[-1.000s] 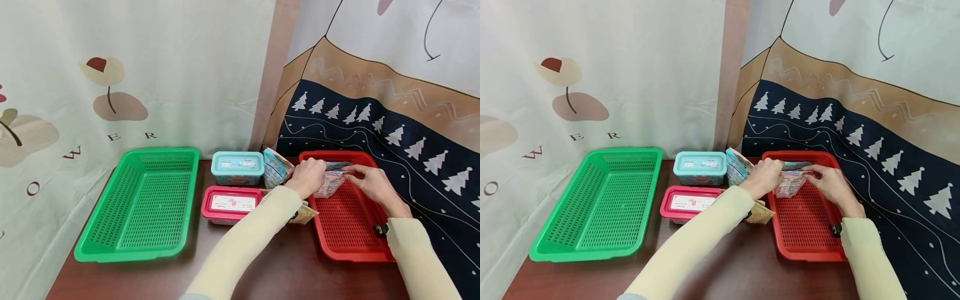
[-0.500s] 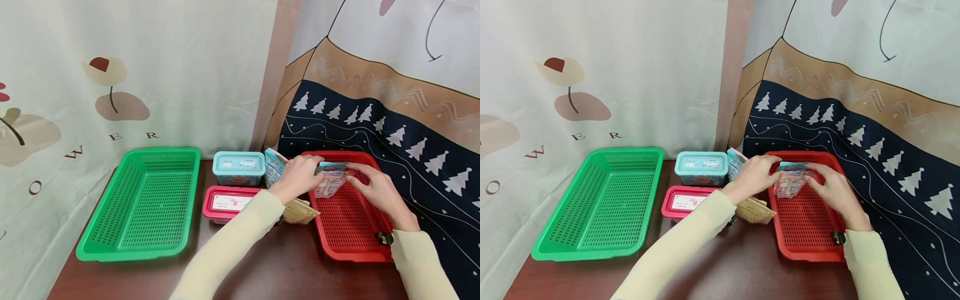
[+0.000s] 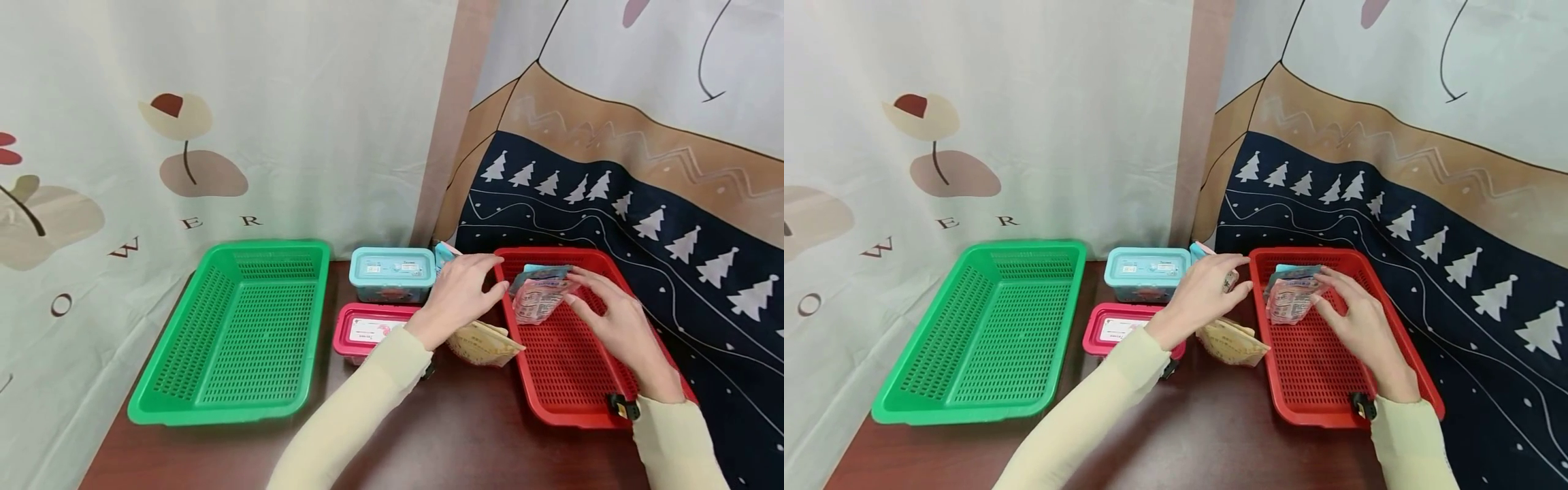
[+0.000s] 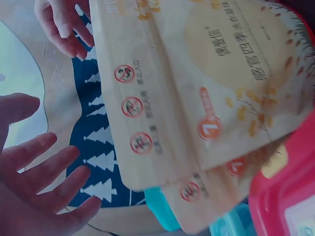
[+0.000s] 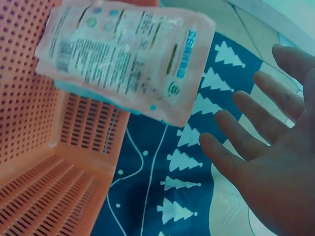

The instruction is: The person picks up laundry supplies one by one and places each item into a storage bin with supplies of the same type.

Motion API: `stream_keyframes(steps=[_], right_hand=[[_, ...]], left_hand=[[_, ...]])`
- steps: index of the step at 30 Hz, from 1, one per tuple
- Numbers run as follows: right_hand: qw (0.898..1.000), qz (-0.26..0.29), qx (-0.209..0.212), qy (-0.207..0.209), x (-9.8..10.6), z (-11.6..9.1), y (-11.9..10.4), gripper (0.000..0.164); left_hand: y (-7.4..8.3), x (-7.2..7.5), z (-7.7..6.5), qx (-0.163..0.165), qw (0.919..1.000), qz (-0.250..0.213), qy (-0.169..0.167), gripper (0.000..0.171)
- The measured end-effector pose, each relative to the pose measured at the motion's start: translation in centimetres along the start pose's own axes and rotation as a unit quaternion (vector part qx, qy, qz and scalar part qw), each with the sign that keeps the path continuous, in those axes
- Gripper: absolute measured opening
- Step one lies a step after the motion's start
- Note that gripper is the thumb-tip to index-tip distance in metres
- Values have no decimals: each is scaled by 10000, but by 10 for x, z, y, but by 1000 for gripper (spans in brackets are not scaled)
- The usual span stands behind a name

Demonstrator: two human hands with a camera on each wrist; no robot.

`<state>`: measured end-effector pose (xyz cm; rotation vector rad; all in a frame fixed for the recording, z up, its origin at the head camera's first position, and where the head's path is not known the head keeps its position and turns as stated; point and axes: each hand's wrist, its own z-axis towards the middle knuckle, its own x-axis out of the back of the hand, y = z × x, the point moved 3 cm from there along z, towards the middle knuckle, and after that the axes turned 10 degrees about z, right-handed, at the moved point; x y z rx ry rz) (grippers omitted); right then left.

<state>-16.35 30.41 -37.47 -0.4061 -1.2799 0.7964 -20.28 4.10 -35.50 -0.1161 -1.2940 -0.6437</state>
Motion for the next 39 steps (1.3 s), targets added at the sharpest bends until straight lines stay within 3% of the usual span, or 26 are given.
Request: stream_keyframes(steps=[6,12,20,24,30,34,39], right_hand=[[9996,266,11,126,-6,-11,-8,50],[9979,461,-243,379,-14,-20,-18,57],[9933,947,-313,585,-30,-33,-32,63],[9906,1148,-262,699,-37,-39,-38,61],[9890,1302,-302,632,-48,-48,-51,62],[9878,1302,-707,480,-57,-55,-59,71],[9904,834,-1007,450,-73,-60,-67,84]], left_hand=[[-15,4,-16,222,9971,-728,92,48],[-26,7,-33,372,9875,-1531,93,52],[-41,3,-53,438,9764,-2098,282,56],[-49,-2,-62,485,9755,-2119,335,58],[-57,-10,-71,373,9813,-1877,186,67],[-60,-13,-76,97,9876,-1557,155,75],[-59,-16,-80,-361,9949,-862,371,80]])
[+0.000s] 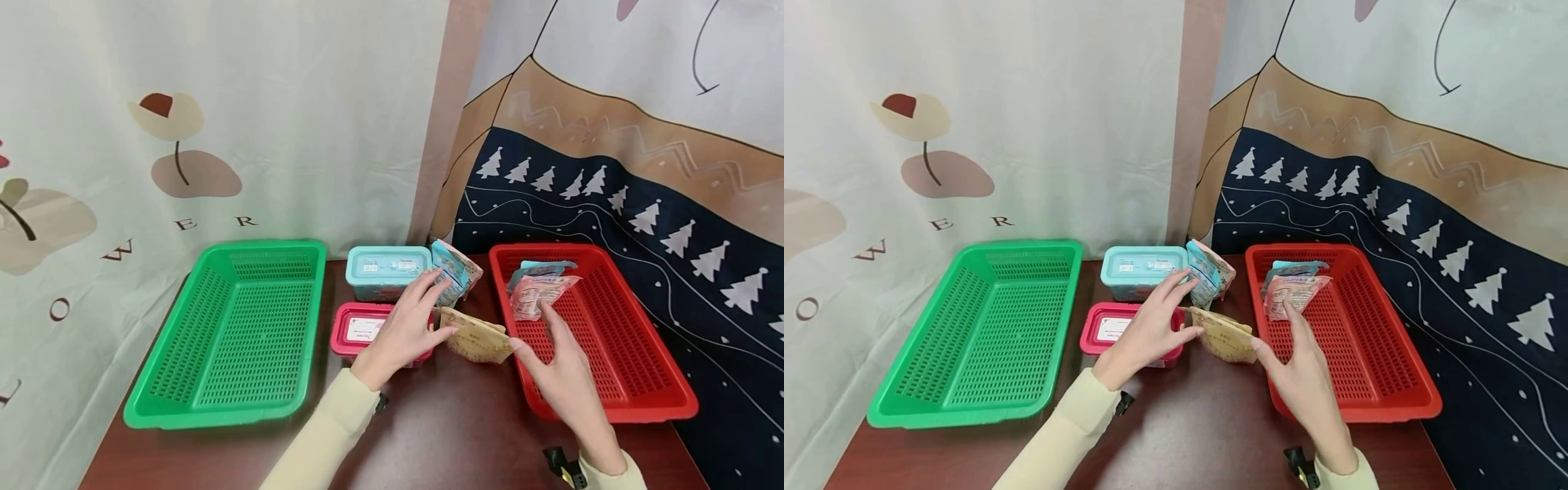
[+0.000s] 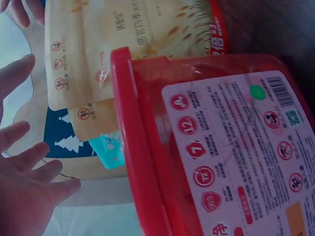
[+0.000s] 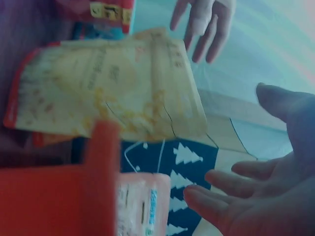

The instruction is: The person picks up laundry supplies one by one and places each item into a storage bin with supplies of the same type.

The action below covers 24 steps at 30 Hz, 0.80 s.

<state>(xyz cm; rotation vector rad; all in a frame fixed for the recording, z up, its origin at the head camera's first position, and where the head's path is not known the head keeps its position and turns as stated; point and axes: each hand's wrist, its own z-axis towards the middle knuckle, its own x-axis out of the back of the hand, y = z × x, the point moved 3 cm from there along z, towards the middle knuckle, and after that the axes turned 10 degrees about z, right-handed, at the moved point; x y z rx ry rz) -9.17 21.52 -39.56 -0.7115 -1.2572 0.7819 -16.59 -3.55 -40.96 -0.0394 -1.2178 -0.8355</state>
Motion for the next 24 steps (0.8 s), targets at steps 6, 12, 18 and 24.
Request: stream_keyframes(steps=[6,12,18,24], right_hand=[[9995,-311,-62,85,-17,-4,4,88],[9985,-323,259,346,-26,-7,7,72],[9965,-464,479,507,-30,-6,7,47],[9928,-674,691,713,-32,-4,7,28]], left_hand=[[5,-7,0,-271,9985,481,20,76],[8,-13,2,-305,9975,627,95,60],[7,-16,3,-404,9969,601,322,42],[6,-17,3,-525,9958,414,623,23]])
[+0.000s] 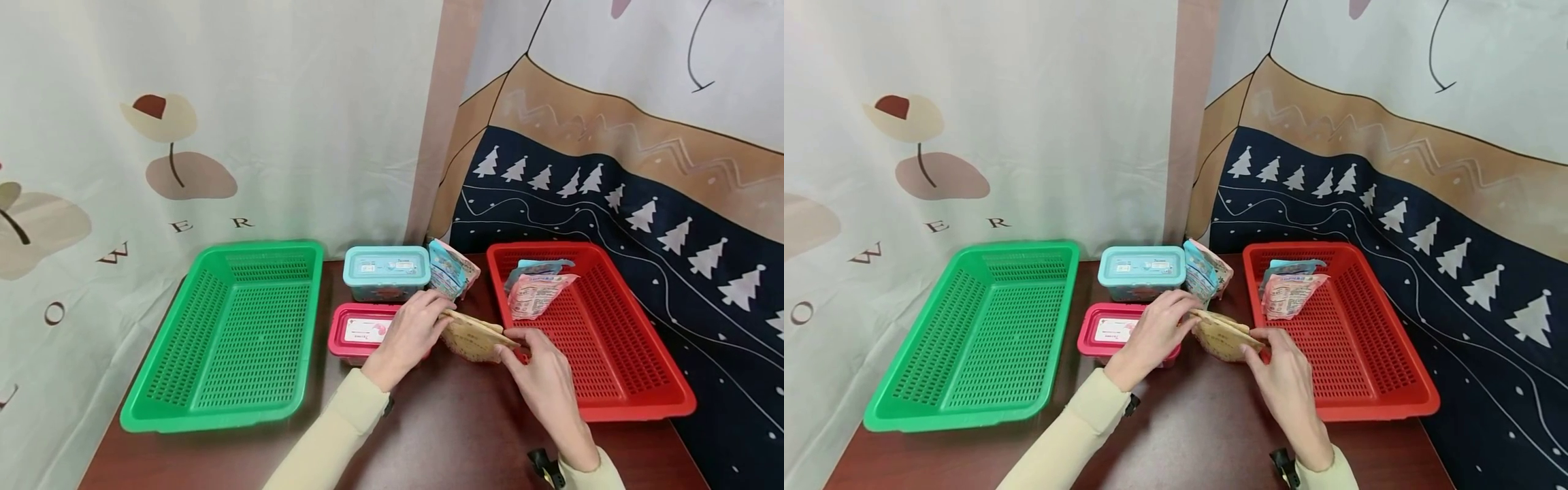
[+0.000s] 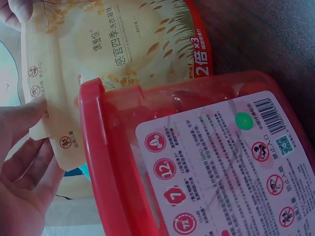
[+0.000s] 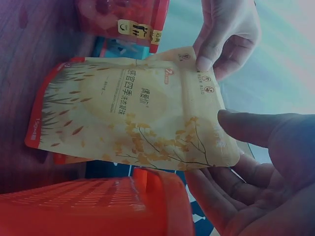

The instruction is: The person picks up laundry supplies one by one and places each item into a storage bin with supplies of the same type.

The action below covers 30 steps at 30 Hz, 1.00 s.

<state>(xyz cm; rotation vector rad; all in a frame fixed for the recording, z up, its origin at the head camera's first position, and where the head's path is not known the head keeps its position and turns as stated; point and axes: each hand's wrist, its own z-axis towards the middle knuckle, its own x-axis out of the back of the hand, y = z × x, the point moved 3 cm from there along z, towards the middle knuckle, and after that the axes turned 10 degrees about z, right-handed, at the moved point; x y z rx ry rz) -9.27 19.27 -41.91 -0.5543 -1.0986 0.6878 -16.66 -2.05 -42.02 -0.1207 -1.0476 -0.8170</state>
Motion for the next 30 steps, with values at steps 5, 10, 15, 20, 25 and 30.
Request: stream_keyframes(steps=[5,10,15,20,25,30], right_hand=[[9990,-80,373,227,-1,1,0,22],[9965,-168,727,368,-3,2,-1,18],[9937,-262,969,496,-4,3,-1,15],[9923,-274,1068,564,-4,4,-1,14],[9931,-247,975,601,-1,5,-2,14],[9942,-219,876,587,2,6,-3,14]], left_hand=[[-1,-2,-1,-56,9998,-20,189,15],[-1,-2,-1,-128,9992,-17,368,12],[-1,-2,-1,-151,9991,81,393,10],[-2,-1,-2,-114,9990,54,418,10],[-2,1,-1,-116,9986,-68,515,10],[0,3,0,-173,9981,-58,591,9]])
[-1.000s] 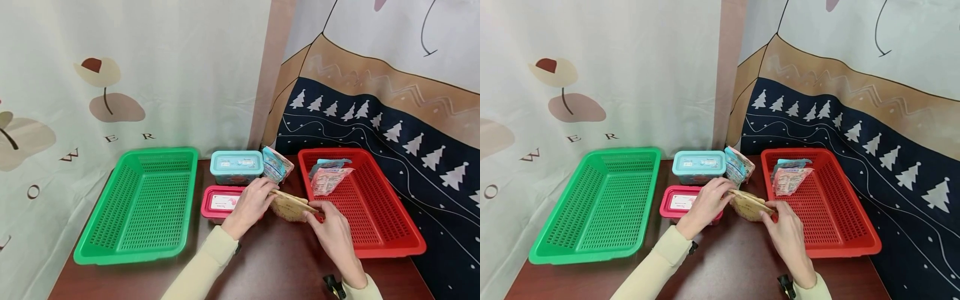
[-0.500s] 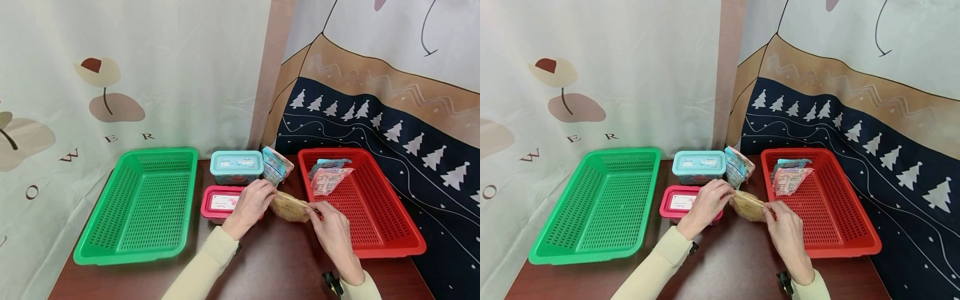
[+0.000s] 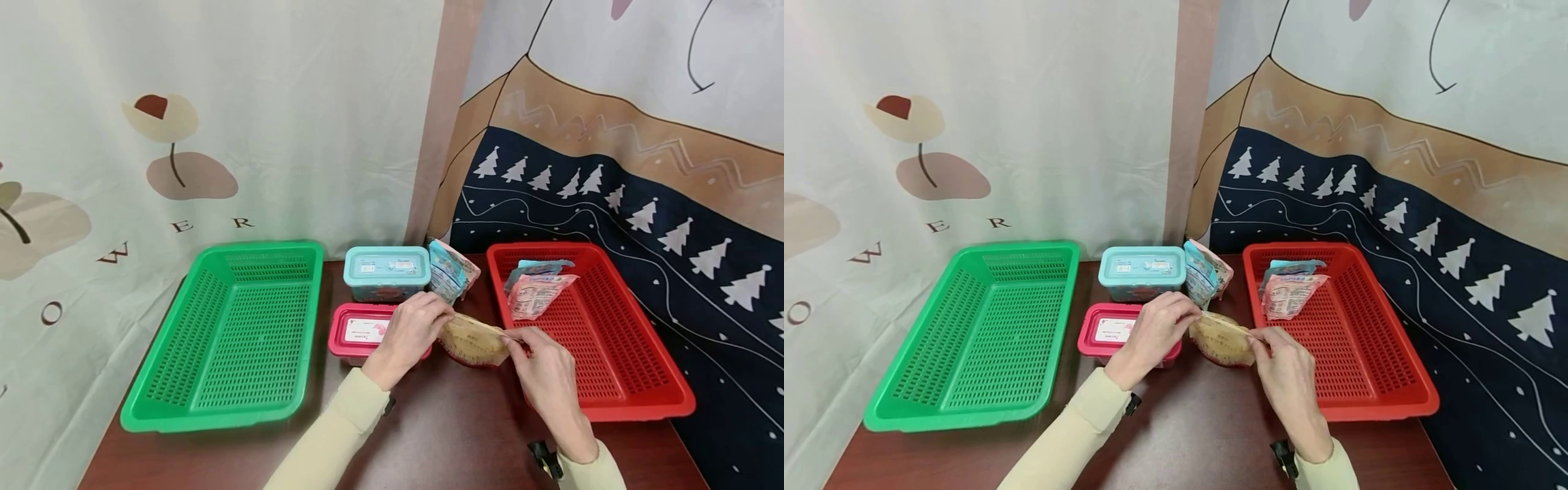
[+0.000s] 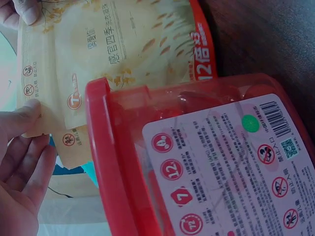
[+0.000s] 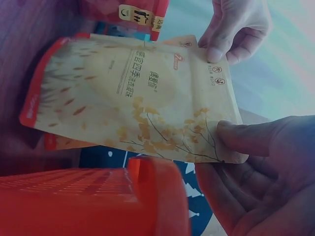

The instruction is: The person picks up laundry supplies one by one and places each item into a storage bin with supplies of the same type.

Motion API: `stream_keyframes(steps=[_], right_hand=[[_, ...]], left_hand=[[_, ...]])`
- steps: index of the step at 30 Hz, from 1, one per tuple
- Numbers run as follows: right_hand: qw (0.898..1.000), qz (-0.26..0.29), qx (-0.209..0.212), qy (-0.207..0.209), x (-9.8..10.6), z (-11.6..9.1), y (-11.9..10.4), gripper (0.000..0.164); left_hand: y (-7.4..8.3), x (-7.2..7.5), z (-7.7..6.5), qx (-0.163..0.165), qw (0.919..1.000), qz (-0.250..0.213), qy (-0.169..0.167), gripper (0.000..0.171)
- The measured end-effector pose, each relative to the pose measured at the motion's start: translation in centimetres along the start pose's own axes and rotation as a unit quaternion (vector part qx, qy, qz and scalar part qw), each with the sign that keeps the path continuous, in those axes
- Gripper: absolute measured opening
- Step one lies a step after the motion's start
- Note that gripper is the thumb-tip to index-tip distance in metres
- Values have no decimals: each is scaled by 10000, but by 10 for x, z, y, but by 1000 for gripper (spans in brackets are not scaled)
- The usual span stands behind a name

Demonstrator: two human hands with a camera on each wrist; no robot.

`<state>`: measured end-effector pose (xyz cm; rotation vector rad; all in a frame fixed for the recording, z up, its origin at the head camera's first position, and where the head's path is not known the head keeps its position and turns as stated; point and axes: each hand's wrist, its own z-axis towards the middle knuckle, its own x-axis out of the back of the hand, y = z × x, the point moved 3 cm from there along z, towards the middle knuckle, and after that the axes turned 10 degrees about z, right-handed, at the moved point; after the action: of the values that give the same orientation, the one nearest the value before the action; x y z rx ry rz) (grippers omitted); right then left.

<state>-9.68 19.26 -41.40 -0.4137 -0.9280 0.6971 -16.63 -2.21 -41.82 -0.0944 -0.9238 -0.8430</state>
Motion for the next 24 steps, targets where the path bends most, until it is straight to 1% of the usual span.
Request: stream_keyframes(steps=[11,17,24], right_hand=[[10000,85,33,16,8,3,-4,15],[9999,111,46,-27,12,5,-5,15],[9999,122,-13,13,20,9,-7,15]], left_hand=[[3,8,1,89,9993,-344,90,10],[5,11,2,248,9981,-558,12,10],[10,18,4,213,9975,-667,87,9]])
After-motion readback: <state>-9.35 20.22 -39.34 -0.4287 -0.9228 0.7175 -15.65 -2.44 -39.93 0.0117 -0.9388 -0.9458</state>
